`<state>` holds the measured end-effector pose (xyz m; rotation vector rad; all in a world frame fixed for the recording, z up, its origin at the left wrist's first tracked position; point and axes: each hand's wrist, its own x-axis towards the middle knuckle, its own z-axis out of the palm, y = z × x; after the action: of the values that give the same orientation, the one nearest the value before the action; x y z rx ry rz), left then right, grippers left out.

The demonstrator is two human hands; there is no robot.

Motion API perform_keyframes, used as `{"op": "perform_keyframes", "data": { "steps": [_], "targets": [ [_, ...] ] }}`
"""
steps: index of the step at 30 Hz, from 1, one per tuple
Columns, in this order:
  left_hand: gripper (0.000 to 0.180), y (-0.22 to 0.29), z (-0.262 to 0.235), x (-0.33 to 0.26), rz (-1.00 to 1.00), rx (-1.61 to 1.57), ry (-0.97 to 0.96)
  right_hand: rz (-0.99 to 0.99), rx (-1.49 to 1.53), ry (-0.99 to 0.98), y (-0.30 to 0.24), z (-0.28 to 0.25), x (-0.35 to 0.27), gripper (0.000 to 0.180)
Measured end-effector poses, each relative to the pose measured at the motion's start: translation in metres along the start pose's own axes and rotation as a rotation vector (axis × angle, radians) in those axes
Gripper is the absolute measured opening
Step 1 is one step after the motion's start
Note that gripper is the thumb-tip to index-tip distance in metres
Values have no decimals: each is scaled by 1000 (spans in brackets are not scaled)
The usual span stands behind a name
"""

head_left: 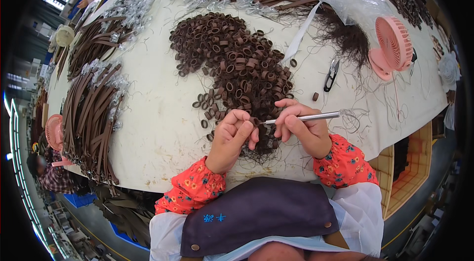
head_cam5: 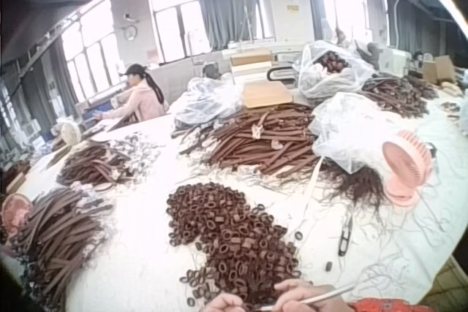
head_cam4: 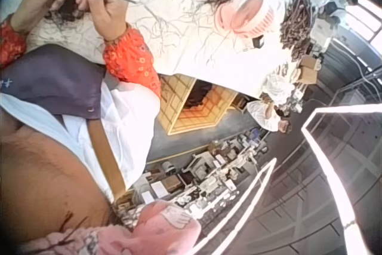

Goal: The person uses a metal tool to thread a thin wire through small brown cylindrical components. They repeatedly pick up the components from a pile on the table and manipulate them with the tool, likely assembling hair accessories. The workspace is cluttered with materials, including loose hair and plastic packaging.

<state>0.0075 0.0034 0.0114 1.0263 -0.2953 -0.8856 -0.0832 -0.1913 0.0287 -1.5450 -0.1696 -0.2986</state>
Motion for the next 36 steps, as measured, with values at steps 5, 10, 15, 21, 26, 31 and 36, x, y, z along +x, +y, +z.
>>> {"op": "perform_keyframes", "data": {
  "steps": [5,10,15,21,26,31,36],
  "targets": [
    [11,0,1,0,-12,8,5,-16,-50,-7,0,1,1,21],
    [11,0,1,0,-24,17,-1,-22,-41,6,1,1,0,21],
    [10,0,0,-1,-41,0,-8,-53,-51,12,1,2,0,18],
    [10,1,0,0,-60,18,-7,-186,-222,-24,-1,3,2,11],
    [9,1,0,-1,-71,45,8,-243,-271,-3,1,4,3,8],
    [9,4,0,-1,-85,74,6,-221,-265,-25,-1,2,3,10],
    [9,1,-3,-1,-86,71,8,-180,-195,-36,1,-1,1,13]
  ]
}}
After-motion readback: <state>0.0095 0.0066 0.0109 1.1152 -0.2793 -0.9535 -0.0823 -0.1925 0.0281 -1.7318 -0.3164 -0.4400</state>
